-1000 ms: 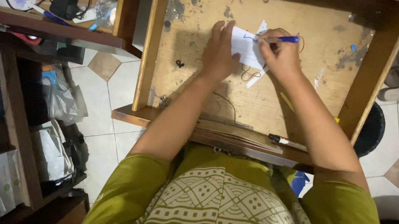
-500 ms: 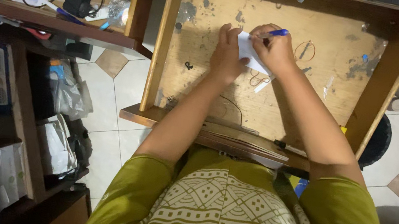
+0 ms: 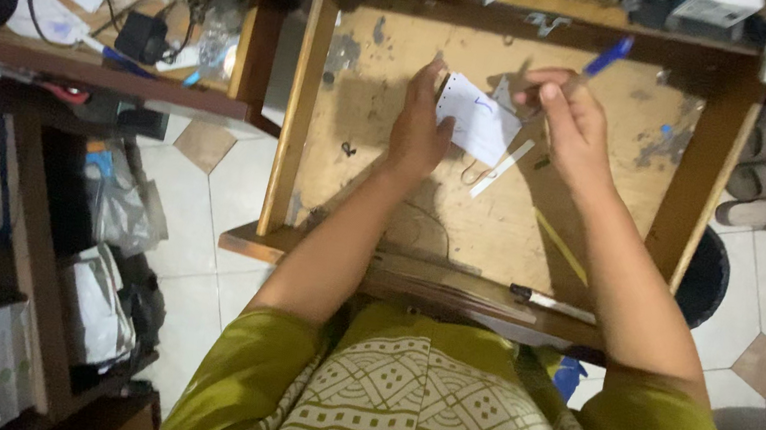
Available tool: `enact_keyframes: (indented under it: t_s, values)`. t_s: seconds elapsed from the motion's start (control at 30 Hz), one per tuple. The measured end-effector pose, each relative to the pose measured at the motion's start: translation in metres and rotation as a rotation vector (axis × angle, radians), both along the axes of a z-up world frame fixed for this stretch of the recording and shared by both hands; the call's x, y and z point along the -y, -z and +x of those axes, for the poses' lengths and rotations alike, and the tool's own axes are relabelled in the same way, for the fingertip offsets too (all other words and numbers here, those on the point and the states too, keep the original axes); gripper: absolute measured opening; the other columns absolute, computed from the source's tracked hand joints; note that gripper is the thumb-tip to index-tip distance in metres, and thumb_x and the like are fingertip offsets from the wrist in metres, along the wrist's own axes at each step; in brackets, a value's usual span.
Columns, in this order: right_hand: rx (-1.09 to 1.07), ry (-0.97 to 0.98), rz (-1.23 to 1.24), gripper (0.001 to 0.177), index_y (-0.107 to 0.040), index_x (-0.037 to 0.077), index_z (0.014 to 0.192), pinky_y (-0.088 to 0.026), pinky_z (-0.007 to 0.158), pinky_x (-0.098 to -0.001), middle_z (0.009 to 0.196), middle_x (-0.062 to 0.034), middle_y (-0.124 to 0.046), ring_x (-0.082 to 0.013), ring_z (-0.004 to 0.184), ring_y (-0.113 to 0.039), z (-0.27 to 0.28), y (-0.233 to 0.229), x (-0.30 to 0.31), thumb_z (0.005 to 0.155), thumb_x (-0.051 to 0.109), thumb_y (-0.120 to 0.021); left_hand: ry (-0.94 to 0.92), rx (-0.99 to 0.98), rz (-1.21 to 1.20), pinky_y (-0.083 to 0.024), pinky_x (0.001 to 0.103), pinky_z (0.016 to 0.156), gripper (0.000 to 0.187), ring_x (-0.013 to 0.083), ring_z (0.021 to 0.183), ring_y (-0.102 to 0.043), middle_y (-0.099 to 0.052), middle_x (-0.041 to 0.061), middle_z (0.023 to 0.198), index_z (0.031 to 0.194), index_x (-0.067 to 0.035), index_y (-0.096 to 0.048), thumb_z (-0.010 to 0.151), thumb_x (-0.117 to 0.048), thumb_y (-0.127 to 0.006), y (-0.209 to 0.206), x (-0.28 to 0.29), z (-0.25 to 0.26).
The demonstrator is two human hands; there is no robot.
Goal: The person organizes a cluttered desk by sorting through various items, including papers, pens, and small objects. They pick up and examine items, place some into a small container, and write on a piece of paper with a blue pen. The person also wipes the surface of the desk with a cloth.
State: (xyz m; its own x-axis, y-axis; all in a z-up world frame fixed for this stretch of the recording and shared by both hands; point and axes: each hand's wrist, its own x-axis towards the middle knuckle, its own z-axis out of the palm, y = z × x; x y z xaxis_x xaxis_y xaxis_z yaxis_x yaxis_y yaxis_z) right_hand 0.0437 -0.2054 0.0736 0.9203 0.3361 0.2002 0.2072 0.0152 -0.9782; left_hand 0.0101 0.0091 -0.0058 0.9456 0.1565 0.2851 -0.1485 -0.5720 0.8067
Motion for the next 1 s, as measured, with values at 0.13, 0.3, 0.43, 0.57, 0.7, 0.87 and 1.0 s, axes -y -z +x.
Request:
enact_keyframes:
  t_s: [0.13,0.3,0.43,0.57,0.7,0.87,1.0]
  values:
    - [-0.246,0.083,0.281,0.024,-0.061,0.013,0.119,-0.050,0.075,-0.0274,0.103,-0.0065,-0.066,-0.0144,0.087,-0.063,-0.009,-0.041,0.010,0.094,0.016,-0.063,0.097,-0.173,-0.373,-0.057,0.032,0.086,0.057,0.0276,0.113,-0.072,-0.071,0.011,0.123,0.147,-0.008,-0.045,0.095,-0.002,-0.067,-0.016,0.005,-0.006]
    - [-0.475,0.006,0.712,0.067,-0.057,0.008,0.079,-0.037,0.059,-0.0318,0.068,-0.0049,-0.047,-0.0181,0.062,-0.045,-0.002,-0.056,0.033,0.101,0.069,-0.042,0.202,-0.065,-0.574,-0.056,0.027,0.082,0.039,0.0139,0.102,-0.064,-0.068,0.008,0.116,0.135,-0.003,-0.058,0.097,0.004,-0.064,-0.024,0.006,-0.016]
    - [-0.459,-0.122,0.765,0.080,-0.043,0.007,0.063,-0.025,0.056,-0.0313,0.060,-0.0042,-0.034,-0.0190,0.058,-0.034,0.014,-0.057,0.045,0.096,0.079,-0.032,0.242,-0.067,-0.716,-0.054,0.026,0.087,0.041,0.0126,0.103,-0.064,-0.068,0.007,0.116,0.136,-0.003,-0.056,0.097,0.007,-0.061,-0.022,0.006,-0.017]
    - [-0.412,-0.143,0.768,0.080,-0.041,0.007,0.062,-0.026,0.060,-0.0329,0.059,-0.0043,-0.033,-0.0193,0.057,-0.031,0.015,-0.059,0.039,0.094,0.080,-0.032,0.256,-0.040,-0.741,-0.054,0.026,0.089,0.041,0.0123,0.106,-0.064,-0.067,0.008,0.119,0.137,-0.003,-0.055,0.097,0.008,-0.060,-0.021,0.005,-0.017]
    - [-0.408,-0.167,0.709,0.079,-0.040,0.007,0.063,-0.026,0.061,-0.0329,0.059,-0.0040,-0.032,-0.0199,0.060,-0.034,0.020,-0.062,0.032,0.096,0.078,-0.035,0.244,-0.064,-0.708,-0.056,0.026,0.088,0.041,0.0118,0.105,-0.064,-0.067,0.008,0.119,0.136,-0.003,-0.055,0.097,0.007,-0.061,-0.025,0.004,-0.018]
    - [-0.409,-0.125,0.670,0.069,-0.038,0.008,0.064,-0.025,0.057,-0.0314,0.058,-0.0031,-0.032,-0.0174,0.059,-0.033,0.022,-0.063,0.018,0.101,0.066,-0.041,0.222,-0.080,-0.753,-0.054,0.025,0.083,0.040,0.0110,0.103,-0.064,-0.067,0.008,0.121,0.136,-0.004,-0.056,0.098,0.007,-0.060,-0.031,0.002,-0.021]
    - [-0.330,-0.113,0.598,0.068,-0.038,0.011,0.064,-0.027,0.055,-0.0312,0.055,-0.0009,-0.031,-0.0151,0.054,-0.032,0.022,-0.063,0.006,0.105,0.065,-0.045,0.241,-0.039,-0.844,-0.054,0.026,0.087,0.040,0.0115,0.106,-0.064,-0.066,0.008,0.122,0.137,-0.003,-0.055,0.099,0.007,-0.060,-0.023,0.002,-0.016]
